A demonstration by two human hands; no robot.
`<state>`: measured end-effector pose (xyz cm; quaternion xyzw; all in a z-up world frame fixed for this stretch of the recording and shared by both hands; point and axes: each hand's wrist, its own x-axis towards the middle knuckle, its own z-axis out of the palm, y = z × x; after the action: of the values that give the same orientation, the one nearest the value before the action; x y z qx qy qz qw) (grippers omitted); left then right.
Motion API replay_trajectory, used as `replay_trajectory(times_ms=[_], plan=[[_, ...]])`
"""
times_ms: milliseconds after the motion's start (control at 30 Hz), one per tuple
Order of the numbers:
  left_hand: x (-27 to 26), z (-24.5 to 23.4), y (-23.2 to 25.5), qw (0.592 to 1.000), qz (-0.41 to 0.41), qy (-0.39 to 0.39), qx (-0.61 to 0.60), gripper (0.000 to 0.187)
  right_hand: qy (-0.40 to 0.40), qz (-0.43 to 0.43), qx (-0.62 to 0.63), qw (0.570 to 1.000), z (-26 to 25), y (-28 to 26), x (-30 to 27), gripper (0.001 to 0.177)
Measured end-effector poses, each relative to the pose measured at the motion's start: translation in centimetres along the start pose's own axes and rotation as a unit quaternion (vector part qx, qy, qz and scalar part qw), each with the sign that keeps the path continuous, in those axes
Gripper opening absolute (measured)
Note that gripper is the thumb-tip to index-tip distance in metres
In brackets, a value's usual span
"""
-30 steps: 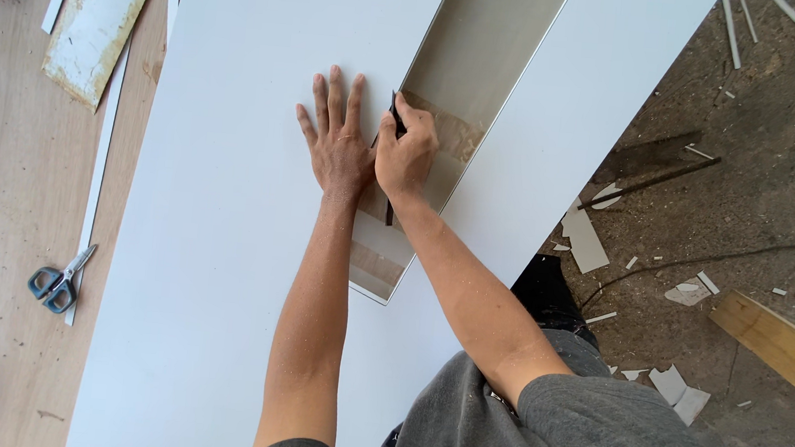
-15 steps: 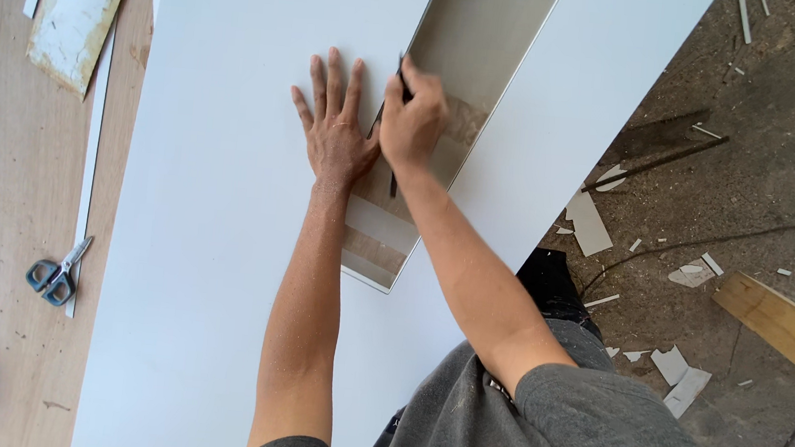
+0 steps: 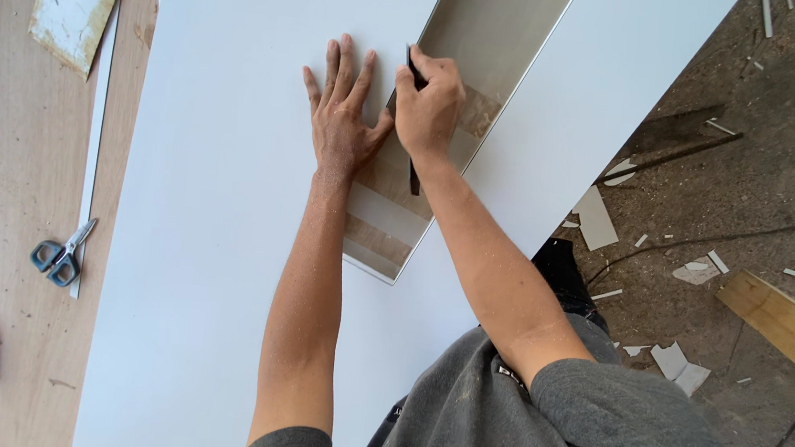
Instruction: The person trims the edges of a rectangular cutout in a white wooden panel using a handheld blade, then flips the panel over and sands the edges of a larger wooden board using a power sander.
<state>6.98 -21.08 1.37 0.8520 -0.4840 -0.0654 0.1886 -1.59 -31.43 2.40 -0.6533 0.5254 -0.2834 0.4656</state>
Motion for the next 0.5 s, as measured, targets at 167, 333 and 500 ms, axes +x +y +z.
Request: replay_trajectory(times_ms=[167, 333, 500], plan=[[0.2, -0.2, 0.8, 0.999, 0.018, 0.028, 0.018, 0.075, 0.012, -0.022, -0.024, 0.999, -0.1, 0.6, 0.1, 0.034], [0.5, -0.4, 1.6, 0.997, -0.036, 0.008, 0.069, 0.068, 0.037, 0.001, 0.025, 0.999, 0.8, 1.5, 1.7, 0.032], [3.6, -0.2, 2.8, 0.988, -0.076, -0.057, 0.122, 0.076, 0.062, 0.022, -0.005, 0.998, 1.0, 0.9, 5.9, 0.034]])
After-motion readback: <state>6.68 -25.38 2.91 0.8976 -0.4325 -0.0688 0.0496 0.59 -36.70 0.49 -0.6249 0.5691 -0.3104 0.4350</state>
